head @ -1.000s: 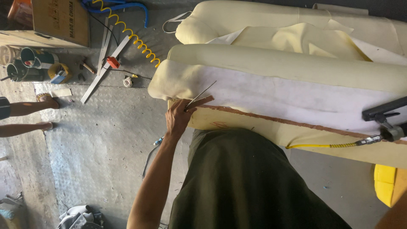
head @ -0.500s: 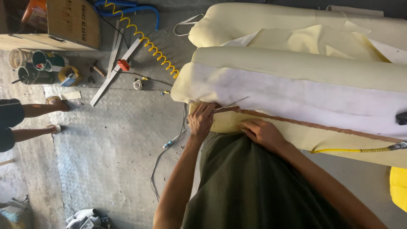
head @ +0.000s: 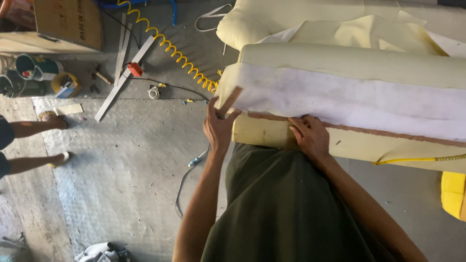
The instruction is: The person uses a staple remover and pliers to remove staples from the edge of a sofa frame, peeling back fabric and foam layers. They repeatedly pry and pull to detach the fabric along the frame's edge.
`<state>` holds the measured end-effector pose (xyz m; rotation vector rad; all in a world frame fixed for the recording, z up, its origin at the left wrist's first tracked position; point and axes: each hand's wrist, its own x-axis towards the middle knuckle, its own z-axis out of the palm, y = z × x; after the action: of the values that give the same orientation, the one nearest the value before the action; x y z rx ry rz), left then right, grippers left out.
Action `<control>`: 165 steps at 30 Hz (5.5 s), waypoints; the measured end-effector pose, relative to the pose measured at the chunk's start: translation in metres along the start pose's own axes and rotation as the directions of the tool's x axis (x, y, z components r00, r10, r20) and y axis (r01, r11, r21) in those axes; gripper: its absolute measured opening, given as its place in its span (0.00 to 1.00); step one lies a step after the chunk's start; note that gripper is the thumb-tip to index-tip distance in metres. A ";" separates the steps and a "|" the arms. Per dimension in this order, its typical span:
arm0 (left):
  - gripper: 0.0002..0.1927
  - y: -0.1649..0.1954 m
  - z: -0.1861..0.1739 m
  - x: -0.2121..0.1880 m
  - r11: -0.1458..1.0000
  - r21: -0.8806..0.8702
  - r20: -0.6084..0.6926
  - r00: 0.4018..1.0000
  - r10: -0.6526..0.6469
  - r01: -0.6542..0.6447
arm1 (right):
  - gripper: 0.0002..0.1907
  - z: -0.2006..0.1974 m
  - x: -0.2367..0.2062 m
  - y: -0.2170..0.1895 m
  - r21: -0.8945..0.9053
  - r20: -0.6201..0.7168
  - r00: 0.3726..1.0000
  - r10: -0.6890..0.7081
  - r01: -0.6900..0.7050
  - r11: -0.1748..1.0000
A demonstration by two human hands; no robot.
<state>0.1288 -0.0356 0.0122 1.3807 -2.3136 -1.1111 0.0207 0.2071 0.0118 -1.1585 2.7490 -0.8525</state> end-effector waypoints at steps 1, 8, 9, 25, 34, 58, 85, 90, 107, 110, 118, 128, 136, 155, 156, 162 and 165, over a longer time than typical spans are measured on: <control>0.49 0.005 -0.005 0.012 0.998 0.026 0.065 0.996 0.063 -0.065 | 0.16 0.002 0.000 -0.004 0.012 -0.011 1.000 0.011 -0.011 1.000; 0.57 0.067 0.010 0.082 0.742 0.206 0.524 0.712 0.467 -0.638 | 0.16 0.012 -0.007 -0.026 0.044 -0.160 0.982 0.106 -0.100 0.994; 0.50 0.071 0.013 0.084 0.736 0.208 0.551 0.699 0.455 -0.644 | 0.14 0.011 -0.007 -0.029 0.121 -0.153 0.970 0.190 -0.172 0.978; 0.23 0.072 0.023 0.081 0.837 0.187 0.583 0.744 0.327 -0.514 | 0.10 0.012 0.003 -0.035 0.876 0.480 0.280 0.832 -0.205 -0.436; 0.22 0.064 0.029 0.090 0.905 0.095 0.651 0.714 0.259 -0.416 | 0.08 0.021 0.003 -0.028 0.857 0.509 0.240 0.827 -0.053 -0.512; 0.09 0.005 0.015 0.031 0.612 -0.240 0.920 0.024 0.391 -0.753 | 0.06 0.058 -0.003 -0.002 0.946 0.309 0.053 0.950 -0.121 -0.301; 0.19 0.054 0.041 -0.014 0.763 -0.201 0.942 0.094 0.324 -0.614 | 0.09 0.057 -0.016 -0.005 0.894 0.441 0.252 0.861 -0.203 -0.399; 0.18 0.059 0.046 -0.002 0.775 -0.181 0.969 0.025 0.247 -0.605 | 0.14 0.081 -0.030 0.011 0.884 0.463 0.106 0.880 -0.125 -0.450; 0.07 0.129 0.084 0.098 0.737 0.064 0.722 0.541 0.431 -0.673 | 0.13 0.042 -0.003 -0.003 0.795 0.203 0.366 0.908 -0.603 0.065; 0.13 0.122 0.092 0.096 0.687 0.039 0.657 0.536 0.529 -0.725 | 0.11 0.042 -0.011 -0.006 0.408 -0.218 0.727 0.651 -0.538 0.738; 0.14 0.104 0.077 0.076 0.626 -0.019 0.473 0.545 0.693 -0.780 | 0.15 0.031 0.004 0.015 0.077 -0.344 0.887 0.308 -0.300 0.951; 0.11 0.083 0.068 0.036 0.517 -0.027 0.217 0.500 0.838 -0.855 | 0.12 0.042 0.006 0.019 0.134 -0.318 0.857 0.405 -0.382 0.914; 0.19 0.030 0.014 -0.032 0.259 -0.251 0.293 0.182 0.938 -0.933 | 0.09 0.043 -0.002 0.033 -0.024 -0.215 0.894 0.392 -0.406 0.913; 0.29 -0.004 0.062 -0.028 0.373 0.082 0.600 0.345 0.722 -0.924 | 0.11 -0.026 0.083 0.047 0.294 0.335 0.940 0.071 -0.175 0.940; 0.33 -0.008 0.068 -0.027 0.340 0.182 0.624 0.376 0.685 -0.923 | 0.11 -0.027 0.078 0.045 0.223 0.357 0.932 0.056 -0.144 0.964; 0.27 -0.032 0.068 -0.015 0.268 0.292 0.547 0.390 0.740 -0.918 | 0.13 -0.019 0.055 0.039 -0.059 0.343 0.921 -0.186 0.219 0.974; 0.23 -0.028 0.062 -0.009 0.297 0.226 0.522 0.373 0.767 -0.928 | 0.10 -0.011 0.049 0.033 -0.119 0.290 0.886 -0.362 0.409 0.905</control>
<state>0.1182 -0.0052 -0.0488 -0.2552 -3.0137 -0.3504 -0.0387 0.1984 0.0132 -1.7554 2.4519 -0.4320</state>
